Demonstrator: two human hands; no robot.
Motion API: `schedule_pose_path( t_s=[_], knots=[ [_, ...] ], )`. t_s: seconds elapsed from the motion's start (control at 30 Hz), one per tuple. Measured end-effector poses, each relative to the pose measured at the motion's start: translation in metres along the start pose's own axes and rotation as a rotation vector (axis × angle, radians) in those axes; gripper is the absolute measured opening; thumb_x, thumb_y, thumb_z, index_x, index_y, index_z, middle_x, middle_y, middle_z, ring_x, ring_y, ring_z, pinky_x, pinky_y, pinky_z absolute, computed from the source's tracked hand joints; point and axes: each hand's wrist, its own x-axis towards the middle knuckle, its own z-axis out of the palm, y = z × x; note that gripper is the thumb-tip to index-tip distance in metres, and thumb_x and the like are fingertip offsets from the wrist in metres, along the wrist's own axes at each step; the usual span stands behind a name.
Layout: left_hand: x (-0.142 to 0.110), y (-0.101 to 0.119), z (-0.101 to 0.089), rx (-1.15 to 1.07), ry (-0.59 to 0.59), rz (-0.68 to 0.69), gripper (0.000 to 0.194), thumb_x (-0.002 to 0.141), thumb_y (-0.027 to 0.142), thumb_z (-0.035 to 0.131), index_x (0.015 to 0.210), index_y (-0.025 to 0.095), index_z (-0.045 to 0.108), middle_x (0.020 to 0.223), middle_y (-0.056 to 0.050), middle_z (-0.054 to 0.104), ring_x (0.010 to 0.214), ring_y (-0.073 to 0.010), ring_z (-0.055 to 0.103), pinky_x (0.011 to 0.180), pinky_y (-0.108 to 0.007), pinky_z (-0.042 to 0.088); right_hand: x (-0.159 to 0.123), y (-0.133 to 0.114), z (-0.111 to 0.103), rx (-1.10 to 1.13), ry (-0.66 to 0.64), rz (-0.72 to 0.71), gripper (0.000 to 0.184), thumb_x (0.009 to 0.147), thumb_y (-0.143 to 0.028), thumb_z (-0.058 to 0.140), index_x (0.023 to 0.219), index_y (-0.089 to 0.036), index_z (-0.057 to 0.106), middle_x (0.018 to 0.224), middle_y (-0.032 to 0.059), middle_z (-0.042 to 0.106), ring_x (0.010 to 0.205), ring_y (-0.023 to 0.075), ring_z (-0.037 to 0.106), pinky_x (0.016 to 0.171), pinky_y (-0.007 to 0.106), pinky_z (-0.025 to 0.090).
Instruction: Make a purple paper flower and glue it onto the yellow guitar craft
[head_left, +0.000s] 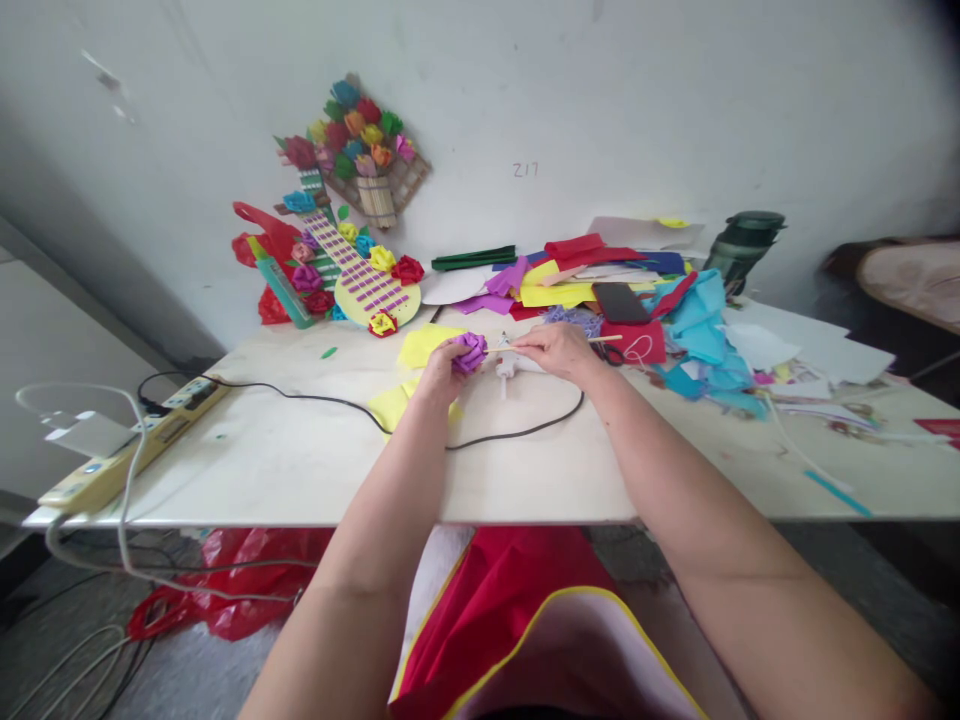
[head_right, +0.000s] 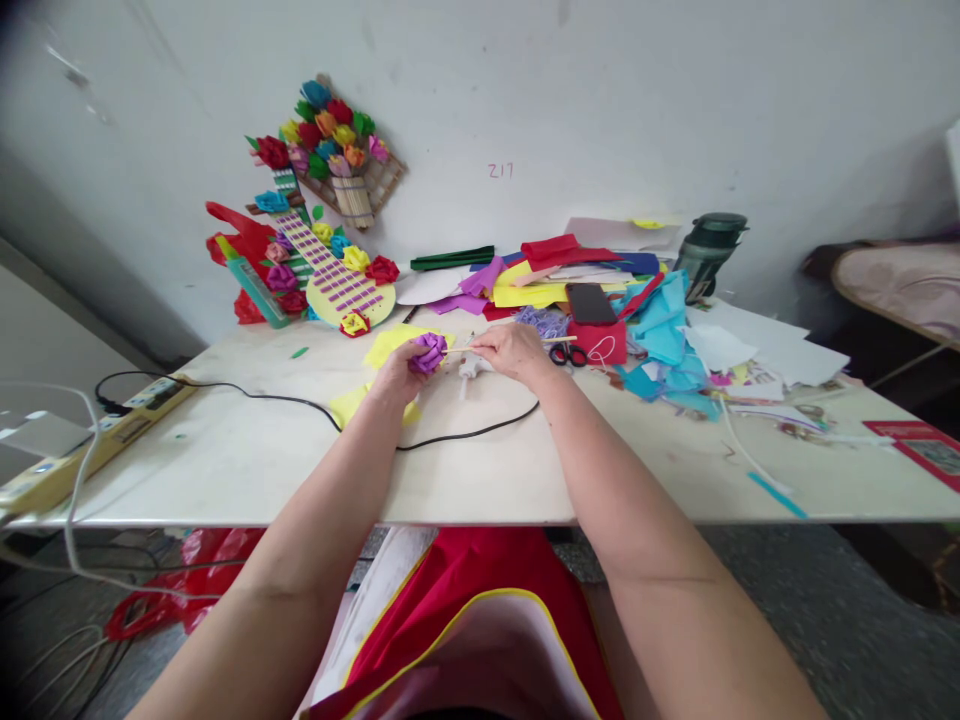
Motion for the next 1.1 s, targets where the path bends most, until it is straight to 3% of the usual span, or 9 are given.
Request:
schedule_pose_path(
  t_s=[0.43, 0.67, 0.9, 1.1],
  knots=[
    [0.001, -0.001, -0.001, 0.029, 0.021, -0.011, 0.017, 0.058, 0.009, 0.056, 0.074, 0.013, 0.056, 0.076, -0.007, 0.065, 0.059, -0.0147, 0.060, 0.046, -0.023, 0.047, 0.000, -0.004, -0.004, -0.029, -0.020, -0.023, 0.022, 0.083, -0.031, 0.056, 0.091, -0.023, 0.074, 0.089, 0.0029, 0.072, 0.080, 0.0165, 0.063, 0.065, 0.025, 0.038],
    [-0.003, 0.001, 0.002, 0.033, 0.015, -0.028, 0.017, 0.058, 0.008, 0.056, 0.074, 0.014, 0.056, 0.069, -0.005, 0.062, 0.056, -0.0137, 0.059, 0.046, -0.023, 0.047, -0.001, -0.007, -0.007, -0.042, -0.047, -0.034, 0.022, 0.083, -0.030, 0.055, 0.090, -0.023, 0.075, 0.086, 0.0029, 0.072, 0.078, 0.0160, 0.061, 0.065, 0.025, 0.037],
    [-0.006, 0.002, 0.005, 0.081, -0.025, -0.051, 0.015, 0.057, 0.007, 0.056, 0.070, 0.013, 0.056, 0.068, -0.004, 0.062, 0.062, -0.0133, 0.060, 0.061, -0.026, 0.053, 0.000, -0.011, -0.005, -0.111, -0.085, -0.102, 0.022, 0.084, -0.031, 0.054, 0.089, -0.024, 0.075, 0.082, 0.0035, 0.071, 0.074, 0.0164, 0.060, 0.059, 0.026, 0.032],
    [-0.003, -0.001, 0.003, 0.120, -0.020, -0.046, 0.017, 0.056, 0.006, 0.055, 0.072, 0.010, 0.059, 0.070, -0.005, 0.063, 0.062, -0.0137, 0.061, 0.060, -0.026, 0.052, 0.001, -0.018, -0.008, -0.157, -0.118, -0.146, 0.022, 0.085, -0.029, 0.053, 0.090, -0.023, 0.074, 0.087, 0.0048, 0.071, 0.078, 0.0173, 0.060, 0.058, 0.027, 0.030]
  ],
)
